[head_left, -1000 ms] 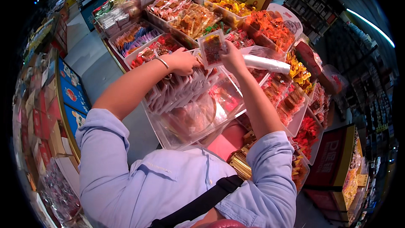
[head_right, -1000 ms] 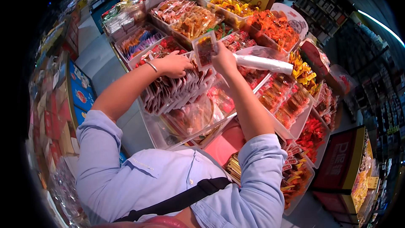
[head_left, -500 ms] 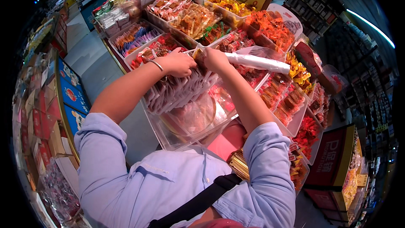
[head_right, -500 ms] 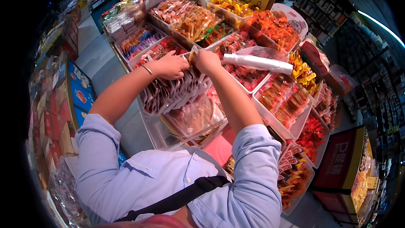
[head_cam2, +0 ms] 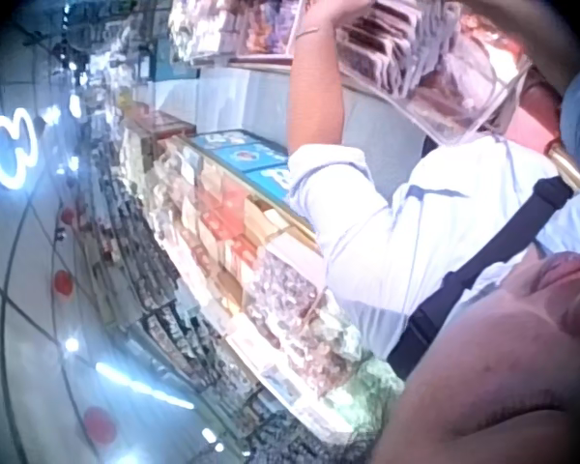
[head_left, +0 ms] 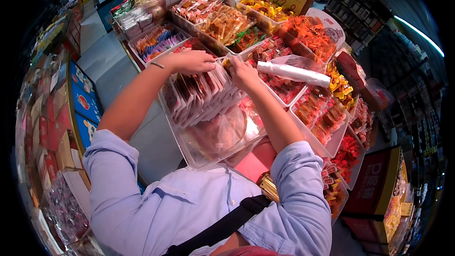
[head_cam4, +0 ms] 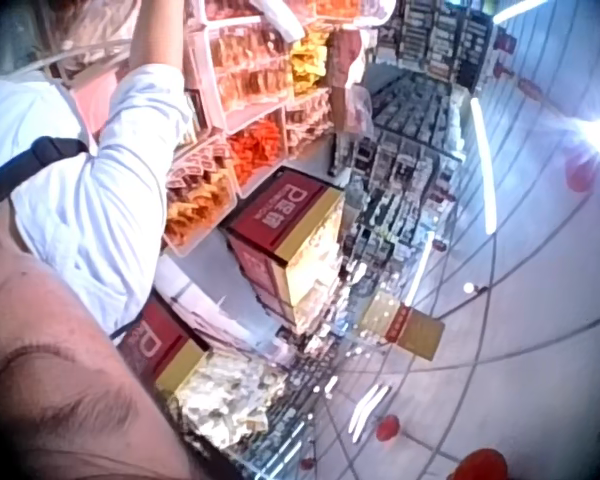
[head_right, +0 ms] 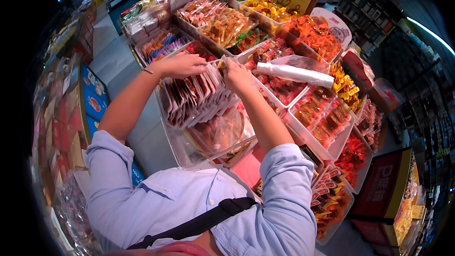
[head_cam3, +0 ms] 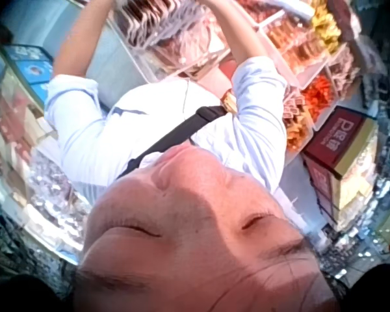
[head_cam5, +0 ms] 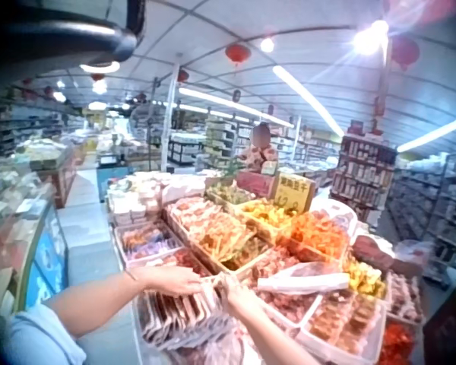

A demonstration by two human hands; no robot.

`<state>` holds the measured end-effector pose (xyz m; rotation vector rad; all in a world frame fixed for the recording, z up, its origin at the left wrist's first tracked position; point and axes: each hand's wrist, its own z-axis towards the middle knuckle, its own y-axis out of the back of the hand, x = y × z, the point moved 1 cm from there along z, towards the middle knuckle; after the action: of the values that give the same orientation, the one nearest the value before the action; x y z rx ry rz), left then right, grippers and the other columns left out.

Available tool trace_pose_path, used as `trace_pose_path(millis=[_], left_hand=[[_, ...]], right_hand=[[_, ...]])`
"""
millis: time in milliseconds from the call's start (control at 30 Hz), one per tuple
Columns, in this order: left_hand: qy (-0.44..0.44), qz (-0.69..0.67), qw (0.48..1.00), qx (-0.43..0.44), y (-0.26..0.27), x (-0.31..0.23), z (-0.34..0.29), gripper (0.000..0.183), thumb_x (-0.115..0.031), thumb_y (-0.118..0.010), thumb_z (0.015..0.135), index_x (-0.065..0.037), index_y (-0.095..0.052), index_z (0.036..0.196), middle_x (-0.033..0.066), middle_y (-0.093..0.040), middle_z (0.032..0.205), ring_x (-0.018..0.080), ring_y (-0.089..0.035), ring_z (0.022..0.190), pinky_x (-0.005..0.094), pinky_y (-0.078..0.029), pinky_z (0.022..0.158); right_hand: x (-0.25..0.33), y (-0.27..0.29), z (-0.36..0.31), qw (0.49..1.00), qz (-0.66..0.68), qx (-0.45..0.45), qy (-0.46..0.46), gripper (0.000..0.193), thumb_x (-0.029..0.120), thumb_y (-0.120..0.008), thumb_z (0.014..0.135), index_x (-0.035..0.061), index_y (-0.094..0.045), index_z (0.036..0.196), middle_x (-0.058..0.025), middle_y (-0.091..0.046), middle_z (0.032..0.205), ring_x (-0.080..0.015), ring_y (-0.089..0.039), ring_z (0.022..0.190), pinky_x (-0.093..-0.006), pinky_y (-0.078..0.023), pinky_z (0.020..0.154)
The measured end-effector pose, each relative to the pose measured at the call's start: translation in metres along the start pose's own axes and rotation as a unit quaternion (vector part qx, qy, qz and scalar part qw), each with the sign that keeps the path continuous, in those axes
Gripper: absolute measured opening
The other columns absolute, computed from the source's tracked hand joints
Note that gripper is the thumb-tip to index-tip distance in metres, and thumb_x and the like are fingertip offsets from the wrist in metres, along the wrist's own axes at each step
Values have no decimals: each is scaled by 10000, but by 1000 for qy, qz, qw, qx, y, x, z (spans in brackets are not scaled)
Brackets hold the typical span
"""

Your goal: The person repeatedly picks up small snack packets from a display bin and places them into a clear plastic tray. They handle the packets one at a time, arranging them in neat rows within the tray.

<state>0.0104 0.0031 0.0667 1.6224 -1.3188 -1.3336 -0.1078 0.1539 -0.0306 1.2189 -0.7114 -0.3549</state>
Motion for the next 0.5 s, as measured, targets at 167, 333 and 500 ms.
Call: trace_pose_path(millis=[167, 333, 500], left_hand=[[19, 146, 978, -147, -45, 4, 0, 461, -412, -327, 859, -99, -444, 1177, 58, -382, 1273, 227, -333, 1186, 496, -156, 965], [-2, 113, 986, -126, -38, -12, 12, 396, -414, -316, 859, -143, -545, 1034, 64, -510, 1112, 216, -381, 1143, 497, -176, 945], [16, 114, 976, -184, -40, -10, 41, 412, -449, -299, 852, -183, -596, 957, 40, -561, 1007, 225, -448, 1044, 514, -189, 934]], right_hand=[[3, -16, -2, 1000, -6, -13, -2, 530, 319, -374, 828, 70, -267, 1283, -88, -380, 1271, -231, -288, 1217, -411, -222, 973], [-17, -13, -11, 987, 140, -73, 23, 512, 333, -438, 815, 28, -338, 1214, -183, -466, 1144, -316, -414, 1091, -398, -327, 890], [-16, 6, -29, 962, 259, -58, 65, 401, 301, -488, 795, 7, -430, 1062, -221, -545, 928, -381, -502, 897, -417, -388, 771]])
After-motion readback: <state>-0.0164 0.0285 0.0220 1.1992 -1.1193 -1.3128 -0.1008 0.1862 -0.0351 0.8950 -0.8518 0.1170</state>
